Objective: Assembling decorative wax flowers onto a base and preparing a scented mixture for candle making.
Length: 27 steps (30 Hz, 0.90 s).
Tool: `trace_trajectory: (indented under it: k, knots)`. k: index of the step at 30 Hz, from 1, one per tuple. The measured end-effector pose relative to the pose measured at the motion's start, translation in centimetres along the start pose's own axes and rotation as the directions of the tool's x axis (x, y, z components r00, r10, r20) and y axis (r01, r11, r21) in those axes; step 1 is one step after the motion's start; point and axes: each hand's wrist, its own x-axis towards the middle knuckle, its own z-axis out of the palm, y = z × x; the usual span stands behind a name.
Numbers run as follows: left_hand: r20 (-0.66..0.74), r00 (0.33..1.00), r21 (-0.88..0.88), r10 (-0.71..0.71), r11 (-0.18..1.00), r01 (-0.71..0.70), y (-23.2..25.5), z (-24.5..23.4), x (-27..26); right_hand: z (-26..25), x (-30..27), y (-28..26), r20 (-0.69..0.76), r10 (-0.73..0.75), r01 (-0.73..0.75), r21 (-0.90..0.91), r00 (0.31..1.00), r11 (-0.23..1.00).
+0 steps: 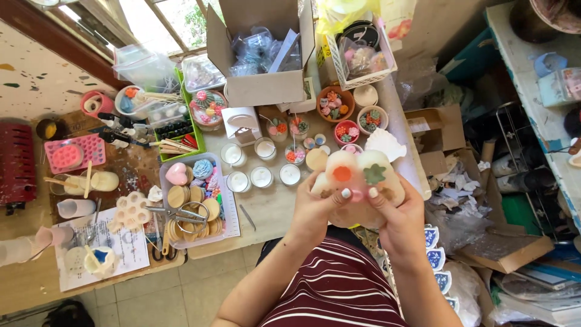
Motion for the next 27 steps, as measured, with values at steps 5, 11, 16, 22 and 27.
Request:
trace_trajectory:
  k: [5,11,16,22,27]
  knots:
    - [0.103,0.987,-0.147,-0.122,0.98,0.137,-1.5,-2.6,0.5,-2.0,0.4,1.5,0.023,0.046,-0.048,0.087,0.999,0.995]
    - [0.238,0.954,-0.225,-0.183,0.945,0.238,0.6,-2.2,0.8,-4.0,1.9,1.9,0.173,0.263,-0.301,0.255,0.949,0.919]
    - [0.186,0.977,-0.111,-0.1,0.986,0.122,0.8,-1.3,1.2,0.5,1.1,-0.8,0.095,-0.035,0.036,-0.005,0.995,0.999]
    - [-0.021,0.998,0.095,0.053,0.994,-0.051,0.0,-0.3,1.1,3.3,-1.7,-1.9,0.347,-0.697,0.524,-0.851,0.628,0.048]
    - [0.0,0.997,0.102,0.082,0.991,-0.082,1.4,1.7,-0.1,3.3,-1.5,-1.9,0.429,-0.655,0.539,-0.841,0.621,-0.039]
